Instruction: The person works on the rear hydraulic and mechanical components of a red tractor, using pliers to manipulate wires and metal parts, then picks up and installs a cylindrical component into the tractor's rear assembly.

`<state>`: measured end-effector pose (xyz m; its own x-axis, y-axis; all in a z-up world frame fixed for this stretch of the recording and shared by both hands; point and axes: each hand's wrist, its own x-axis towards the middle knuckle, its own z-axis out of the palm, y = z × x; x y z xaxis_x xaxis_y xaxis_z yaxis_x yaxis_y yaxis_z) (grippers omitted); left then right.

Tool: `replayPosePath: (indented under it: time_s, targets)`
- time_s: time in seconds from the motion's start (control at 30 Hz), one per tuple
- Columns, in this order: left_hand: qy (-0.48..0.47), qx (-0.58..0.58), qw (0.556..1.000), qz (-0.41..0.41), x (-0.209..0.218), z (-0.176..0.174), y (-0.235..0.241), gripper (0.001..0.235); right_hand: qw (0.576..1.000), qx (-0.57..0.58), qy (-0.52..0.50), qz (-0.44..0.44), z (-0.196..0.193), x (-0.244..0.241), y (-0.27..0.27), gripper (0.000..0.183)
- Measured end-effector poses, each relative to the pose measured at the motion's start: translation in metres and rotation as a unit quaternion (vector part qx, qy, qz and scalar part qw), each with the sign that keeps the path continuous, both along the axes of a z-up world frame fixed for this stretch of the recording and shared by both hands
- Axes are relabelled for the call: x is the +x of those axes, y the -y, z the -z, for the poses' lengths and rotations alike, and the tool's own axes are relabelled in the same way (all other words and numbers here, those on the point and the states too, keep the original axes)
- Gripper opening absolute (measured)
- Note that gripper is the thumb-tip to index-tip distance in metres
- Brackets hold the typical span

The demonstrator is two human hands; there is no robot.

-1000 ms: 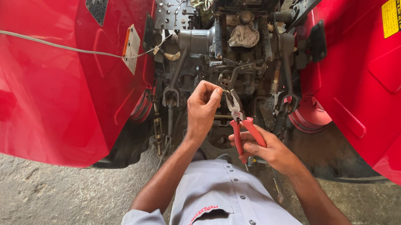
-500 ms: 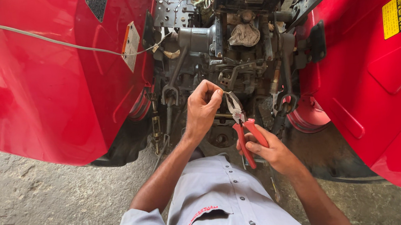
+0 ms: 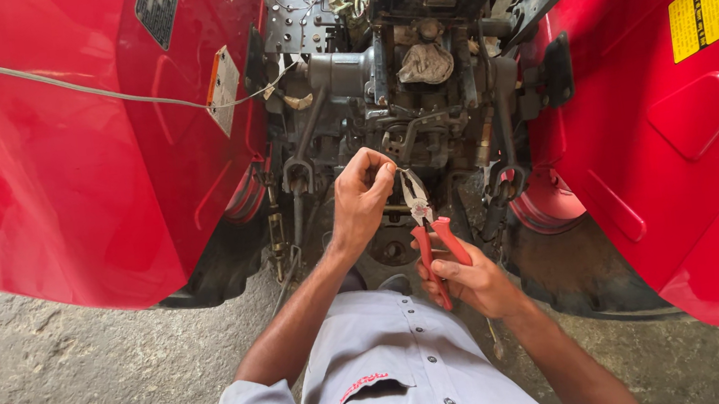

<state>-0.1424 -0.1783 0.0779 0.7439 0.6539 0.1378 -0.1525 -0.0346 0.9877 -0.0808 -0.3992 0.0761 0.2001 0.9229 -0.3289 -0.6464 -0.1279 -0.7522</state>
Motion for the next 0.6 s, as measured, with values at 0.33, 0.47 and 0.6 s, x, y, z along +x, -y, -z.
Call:
replayPosePath:
  time_s: [0.33, 0.47, 0.6]
  targets:
    - [-0.006, 0.074, 0.996, 0.043, 0.002, -0.002, -0.014, 0.017, 0.998, -0.05, 0.032, -0.007, 0.008, 0.005, 0.004, 0.048]
    - [-0.025, 0.079, 0.995, 0.06, 0.002, -0.004, -0.018, 0.017, 0.997, -0.067, 0.043, -0.025, 0.007, 0.015, 0.007, 0.055]
    - [-0.03, 0.083, 0.993, 0.081, 0.001, -0.007, -0.025, 0.017, 0.985, -0.066, 0.152, -0.056, 0.001, 0.02, 0.001, 0.068]
